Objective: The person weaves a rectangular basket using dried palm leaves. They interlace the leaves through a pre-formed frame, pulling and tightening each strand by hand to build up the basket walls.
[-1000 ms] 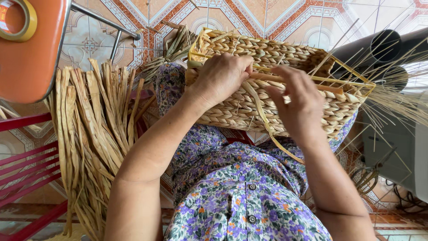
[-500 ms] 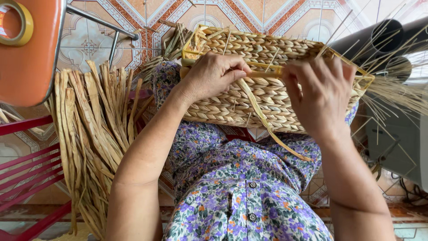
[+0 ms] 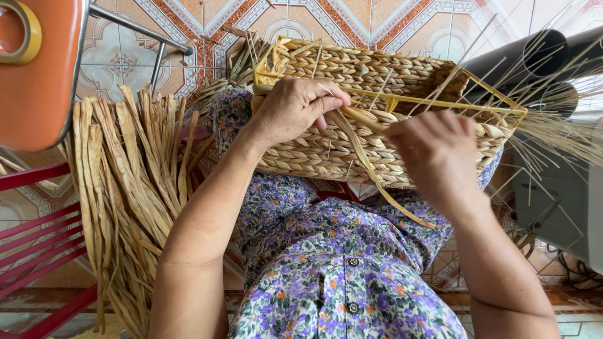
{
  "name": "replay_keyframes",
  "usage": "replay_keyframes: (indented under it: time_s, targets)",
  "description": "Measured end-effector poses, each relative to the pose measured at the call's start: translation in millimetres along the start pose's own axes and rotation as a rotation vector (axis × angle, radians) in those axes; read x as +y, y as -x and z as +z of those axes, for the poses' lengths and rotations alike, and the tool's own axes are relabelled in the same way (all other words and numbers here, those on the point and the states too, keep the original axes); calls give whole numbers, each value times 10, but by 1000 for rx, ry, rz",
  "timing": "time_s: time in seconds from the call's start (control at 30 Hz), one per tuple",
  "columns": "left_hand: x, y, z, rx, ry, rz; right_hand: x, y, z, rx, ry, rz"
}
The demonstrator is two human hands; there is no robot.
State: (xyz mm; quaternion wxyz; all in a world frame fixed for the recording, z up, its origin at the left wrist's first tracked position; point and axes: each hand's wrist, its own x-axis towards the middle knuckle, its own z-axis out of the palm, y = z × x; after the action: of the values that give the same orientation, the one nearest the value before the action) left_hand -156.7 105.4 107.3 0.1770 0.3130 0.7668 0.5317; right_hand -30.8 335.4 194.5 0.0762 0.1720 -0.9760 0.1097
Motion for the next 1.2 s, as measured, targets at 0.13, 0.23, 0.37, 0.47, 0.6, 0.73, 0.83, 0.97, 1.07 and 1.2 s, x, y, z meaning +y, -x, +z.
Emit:
replay_keyframes:
  time_s: [0.13, 0.23, 0.37, 0.47, 0.6, 0.73, 0.83, 0.97, 1.07, 1.2]
  targets:
    - [-110, 11, 109, 109, 20, 155, 340, 230, 310, 130, -38, 109]
    - [-146, 99, 174, 477, 32, 239, 319, 360, 405, 251, -106, 130]
    - [-30, 201, 414, 573, -198, 258, -59, 252, 501, 154, -174, 149]
    - [46, 134, 431, 451, -252, 257, -336, 92, 521, 64, -153, 133]
    - [14, -5, 118, 27, 6, 28, -200, 2, 219, -47, -306, 220]
    - [-32, -78, 187, 40, -297, 266, -38, -33, -29, 182, 2, 116]
    - [-98, -105, 436, 158, -496, 165, -151, -43, 23, 383, -25, -3]
    - [-215, -19, 474, 239, -425, 221, -152, -147, 289, 58, -77, 191]
    - [-215, 36, 320, 134, -308, 261, 50, -308, 572, 126, -217, 239]
    - [-89, -78, 117, -81, -123, 148, 113, -262, 835, 333, -1043, 311]
